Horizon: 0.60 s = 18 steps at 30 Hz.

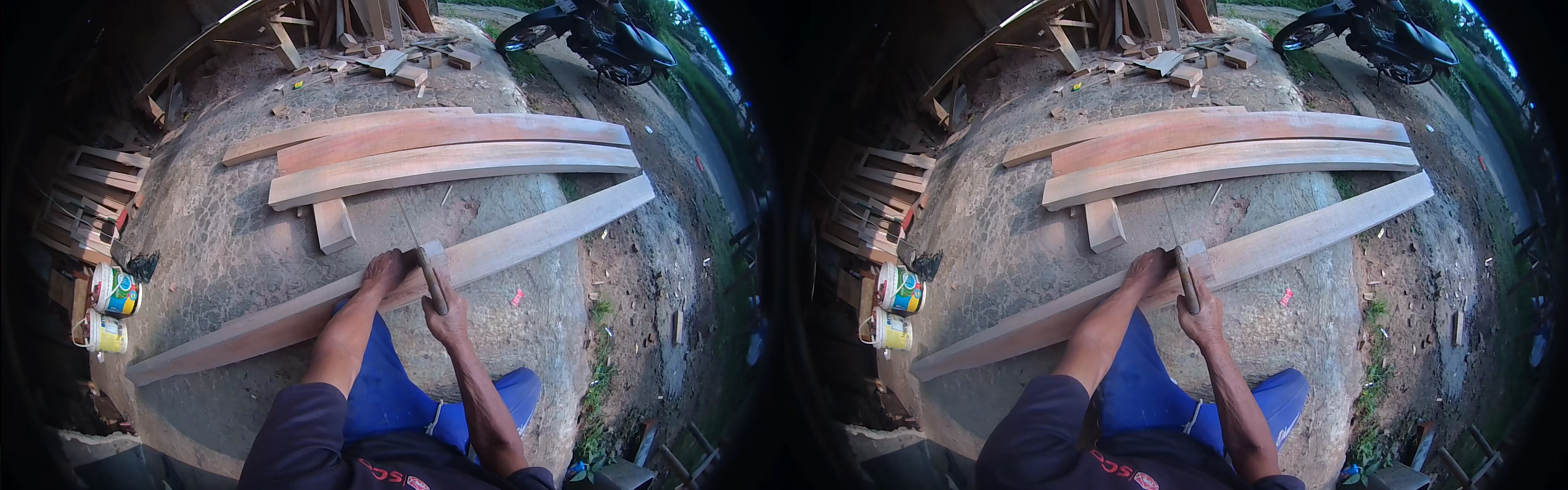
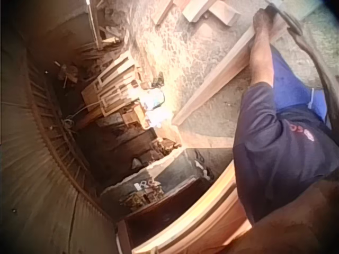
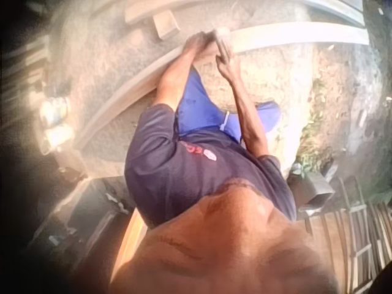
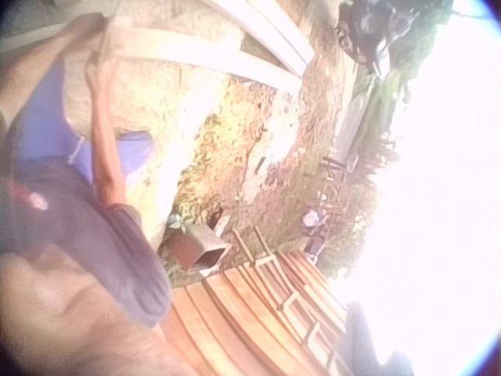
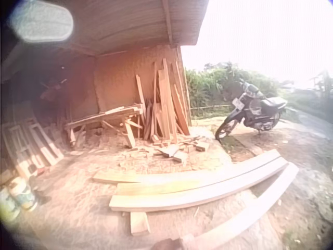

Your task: The person cuts a wooden plank with a hand saw, measures it with a tape measure, and stacks it with other planks. The person repeats measuring and handling of planks while sitting on the ground.

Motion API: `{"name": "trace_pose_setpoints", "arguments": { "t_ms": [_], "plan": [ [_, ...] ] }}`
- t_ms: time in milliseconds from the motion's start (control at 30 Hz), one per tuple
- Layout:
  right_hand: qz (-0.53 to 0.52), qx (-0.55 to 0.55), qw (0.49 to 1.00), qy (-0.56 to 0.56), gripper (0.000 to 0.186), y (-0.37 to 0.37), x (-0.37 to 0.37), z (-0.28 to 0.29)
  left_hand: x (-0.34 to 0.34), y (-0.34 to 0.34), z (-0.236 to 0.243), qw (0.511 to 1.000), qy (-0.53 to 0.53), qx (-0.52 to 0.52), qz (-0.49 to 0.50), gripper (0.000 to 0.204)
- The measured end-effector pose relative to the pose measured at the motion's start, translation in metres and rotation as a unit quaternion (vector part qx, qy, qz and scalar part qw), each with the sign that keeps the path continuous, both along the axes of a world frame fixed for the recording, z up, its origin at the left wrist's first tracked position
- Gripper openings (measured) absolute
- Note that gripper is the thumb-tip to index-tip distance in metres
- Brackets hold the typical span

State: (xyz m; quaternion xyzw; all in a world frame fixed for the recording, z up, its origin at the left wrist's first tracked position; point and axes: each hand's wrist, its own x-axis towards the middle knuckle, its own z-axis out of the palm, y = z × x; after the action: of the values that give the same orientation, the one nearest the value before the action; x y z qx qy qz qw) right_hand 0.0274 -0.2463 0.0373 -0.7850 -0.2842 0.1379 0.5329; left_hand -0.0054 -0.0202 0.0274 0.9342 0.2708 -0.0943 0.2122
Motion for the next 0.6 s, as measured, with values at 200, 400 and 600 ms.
{"name": "trace_pose_setpoints", "arguments": {
  "t_ms": [200,400,600],
  "plan": [
    [-0.021,-0.057,0.994,0.086,0.063,-0.185,-0.109,0.094,0.008,0.016,-0.02,0.999,0.012,-0.03,0.021,0.046],
    [0.006,-0.003,1.0,-0.02,0.062,-0.1,-0.053,0.047,0.006,0.01,-0.011,1.0,0.008,0.006,0.006,0.036],
    [0.008,0.0,1.0,0.014,0.064,-0.035,-0.021,0.014,0.005,0.008,-0.009,1.0,0.013,-0.002,0.017,0.037]
  ]
}}
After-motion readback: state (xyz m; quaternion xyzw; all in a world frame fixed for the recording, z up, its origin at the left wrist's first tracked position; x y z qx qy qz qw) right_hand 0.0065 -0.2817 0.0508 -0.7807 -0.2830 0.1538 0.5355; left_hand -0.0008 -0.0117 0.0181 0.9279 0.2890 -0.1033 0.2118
